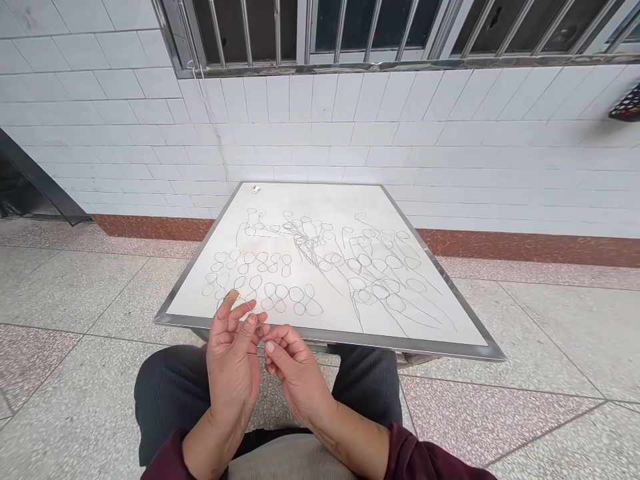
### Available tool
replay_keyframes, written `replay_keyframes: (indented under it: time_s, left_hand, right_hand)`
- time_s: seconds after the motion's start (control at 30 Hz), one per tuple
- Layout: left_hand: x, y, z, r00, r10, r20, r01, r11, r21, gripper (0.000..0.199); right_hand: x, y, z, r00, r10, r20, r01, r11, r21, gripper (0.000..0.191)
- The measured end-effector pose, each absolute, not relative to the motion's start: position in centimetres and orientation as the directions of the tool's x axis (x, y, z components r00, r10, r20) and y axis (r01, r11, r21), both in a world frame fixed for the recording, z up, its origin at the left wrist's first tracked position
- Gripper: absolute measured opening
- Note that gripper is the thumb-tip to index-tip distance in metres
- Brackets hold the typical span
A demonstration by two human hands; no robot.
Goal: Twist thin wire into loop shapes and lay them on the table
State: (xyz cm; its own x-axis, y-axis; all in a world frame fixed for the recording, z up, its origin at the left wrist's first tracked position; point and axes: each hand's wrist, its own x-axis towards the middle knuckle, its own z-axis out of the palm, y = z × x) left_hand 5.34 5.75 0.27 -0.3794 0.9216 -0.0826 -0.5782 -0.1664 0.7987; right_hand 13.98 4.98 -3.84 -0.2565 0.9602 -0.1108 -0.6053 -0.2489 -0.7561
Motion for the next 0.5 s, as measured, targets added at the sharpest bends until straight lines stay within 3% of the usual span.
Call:
replay_keyframes:
  time_s: [0.5]
  left_hand:
    - [5.23,5.33,0.67,-0.4,0.916,-0.039,-0.563,-0.212,0.799,0.047]
  right_hand:
    - [13.77,4.94,-3.88,-0.214,0.975,-0.057,-0.55,-0.168,-0.818,0.016]
